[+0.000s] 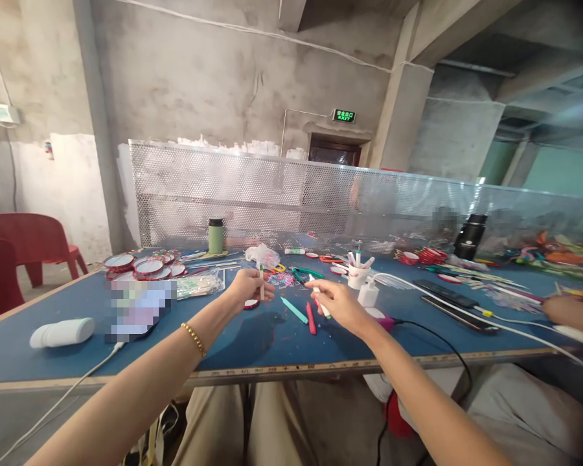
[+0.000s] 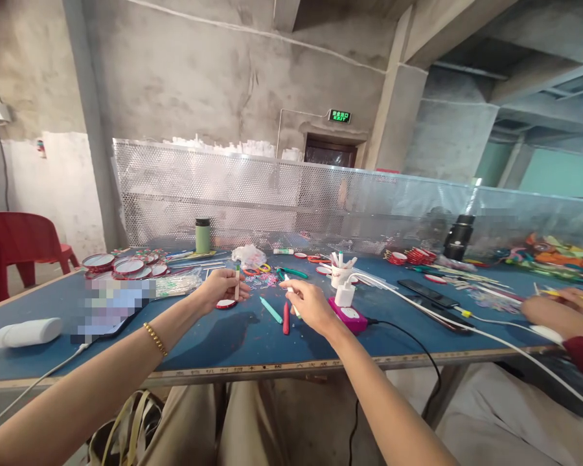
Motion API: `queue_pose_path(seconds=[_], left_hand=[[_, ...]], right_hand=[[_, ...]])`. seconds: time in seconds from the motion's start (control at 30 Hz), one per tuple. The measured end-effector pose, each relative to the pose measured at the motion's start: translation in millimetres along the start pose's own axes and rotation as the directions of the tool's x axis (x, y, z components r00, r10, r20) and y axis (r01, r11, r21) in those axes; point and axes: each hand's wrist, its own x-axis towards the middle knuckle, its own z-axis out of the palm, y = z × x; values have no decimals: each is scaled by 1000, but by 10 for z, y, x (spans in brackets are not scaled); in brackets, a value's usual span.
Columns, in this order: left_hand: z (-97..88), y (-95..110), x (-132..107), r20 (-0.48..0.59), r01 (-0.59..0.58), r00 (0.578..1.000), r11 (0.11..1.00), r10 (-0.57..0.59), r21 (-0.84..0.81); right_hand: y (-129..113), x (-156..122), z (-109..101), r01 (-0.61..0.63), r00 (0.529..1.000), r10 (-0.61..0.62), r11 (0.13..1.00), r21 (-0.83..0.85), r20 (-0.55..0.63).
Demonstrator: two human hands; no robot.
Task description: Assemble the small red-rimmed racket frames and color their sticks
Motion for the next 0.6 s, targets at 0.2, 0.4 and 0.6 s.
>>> queue_pose_path(seconds=[0.2, 0.4, 0.6], left_hand=[[-39, -137, 135, -63, -90, 994, 996, 90, 4], [-132, -307, 237, -120, -166, 974, 964, 193, 208], [-161, -342, 255, -134, -192, 959, 922, 249, 336]], right_hand=[[-175, 441, 304, -214, 973, 229, 945, -248, 35], [-200, 726, 474, -207, 941, 337, 632, -747, 24], [-195, 734, 587, -160, 920, 378, 605, -780, 105]])
